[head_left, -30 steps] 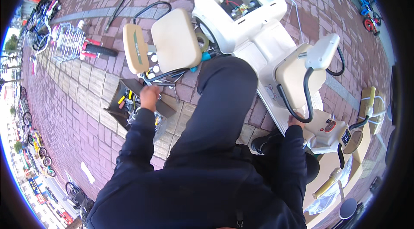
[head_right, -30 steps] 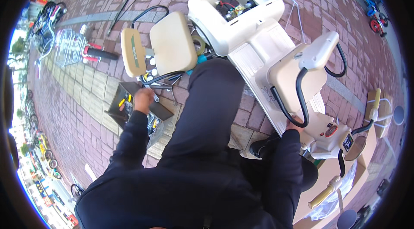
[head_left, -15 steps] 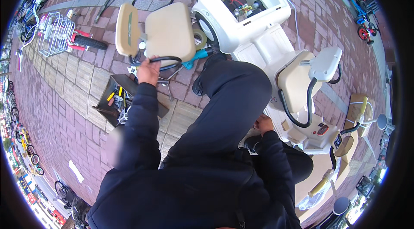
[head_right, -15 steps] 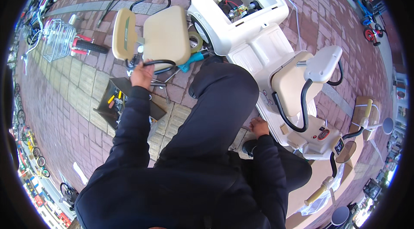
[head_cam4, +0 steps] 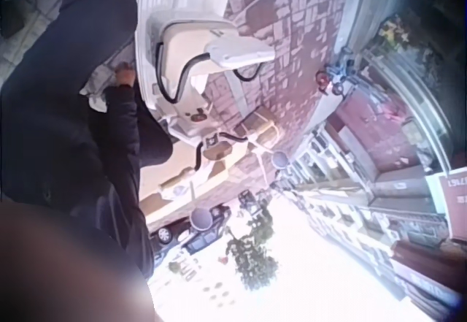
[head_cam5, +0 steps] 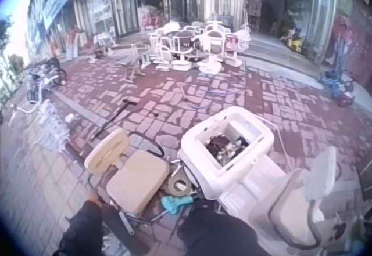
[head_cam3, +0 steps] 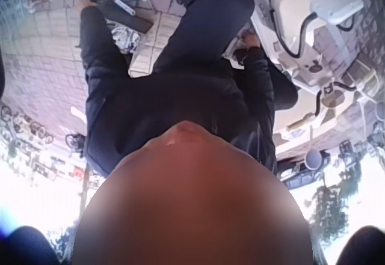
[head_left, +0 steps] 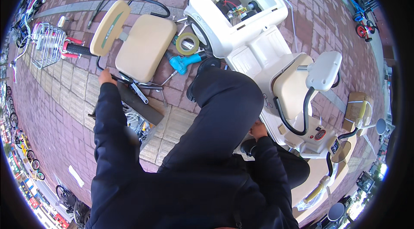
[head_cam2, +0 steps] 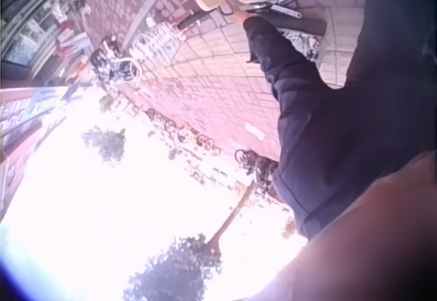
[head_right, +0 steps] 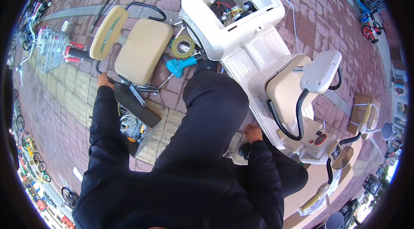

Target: The person assembles a child's electric scooter by attaching the handlebar, mirrors, and seat. They unwrap components, connect the handlebar to the stem, install rearview mirrors, and secure the seat with screws.

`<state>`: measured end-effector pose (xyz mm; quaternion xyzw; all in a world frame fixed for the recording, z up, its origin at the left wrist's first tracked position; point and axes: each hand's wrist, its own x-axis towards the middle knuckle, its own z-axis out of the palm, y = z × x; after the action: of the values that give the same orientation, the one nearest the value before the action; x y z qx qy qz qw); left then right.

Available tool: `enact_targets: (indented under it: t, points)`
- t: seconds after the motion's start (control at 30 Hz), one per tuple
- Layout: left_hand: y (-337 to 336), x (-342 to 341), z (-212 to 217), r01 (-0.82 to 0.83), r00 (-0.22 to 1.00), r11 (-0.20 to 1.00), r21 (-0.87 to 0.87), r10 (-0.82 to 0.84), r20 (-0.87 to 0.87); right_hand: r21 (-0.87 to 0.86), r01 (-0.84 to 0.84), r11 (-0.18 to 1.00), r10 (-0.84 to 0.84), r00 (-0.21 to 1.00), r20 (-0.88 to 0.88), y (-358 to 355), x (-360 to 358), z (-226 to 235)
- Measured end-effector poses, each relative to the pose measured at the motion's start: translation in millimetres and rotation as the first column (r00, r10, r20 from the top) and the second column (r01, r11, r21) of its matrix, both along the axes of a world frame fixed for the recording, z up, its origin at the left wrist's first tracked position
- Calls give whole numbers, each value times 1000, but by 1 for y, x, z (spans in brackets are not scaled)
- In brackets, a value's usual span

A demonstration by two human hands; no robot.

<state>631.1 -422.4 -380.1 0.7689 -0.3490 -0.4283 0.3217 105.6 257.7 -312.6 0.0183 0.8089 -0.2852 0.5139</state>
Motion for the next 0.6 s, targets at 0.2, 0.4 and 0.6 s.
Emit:
enact_targets:
  t: [0.2, 0.4, 0.6]
  points:
    - [105, -114, 15, 410, 694, 871, -271, -106, 712, -211, 170, 963, -206, 964, -165, -37, -13, 24]
    - [162, -294, 17, 816, 567, 556, -161, -711, 415, -156, 131, 979, -160, 968, -192, -65, -21, 44]
    - [158, -379, -20, 926, -55, 151, 347, -855, 516, -147, 144, 979, -157, 984, -82, -61, -26, 41]
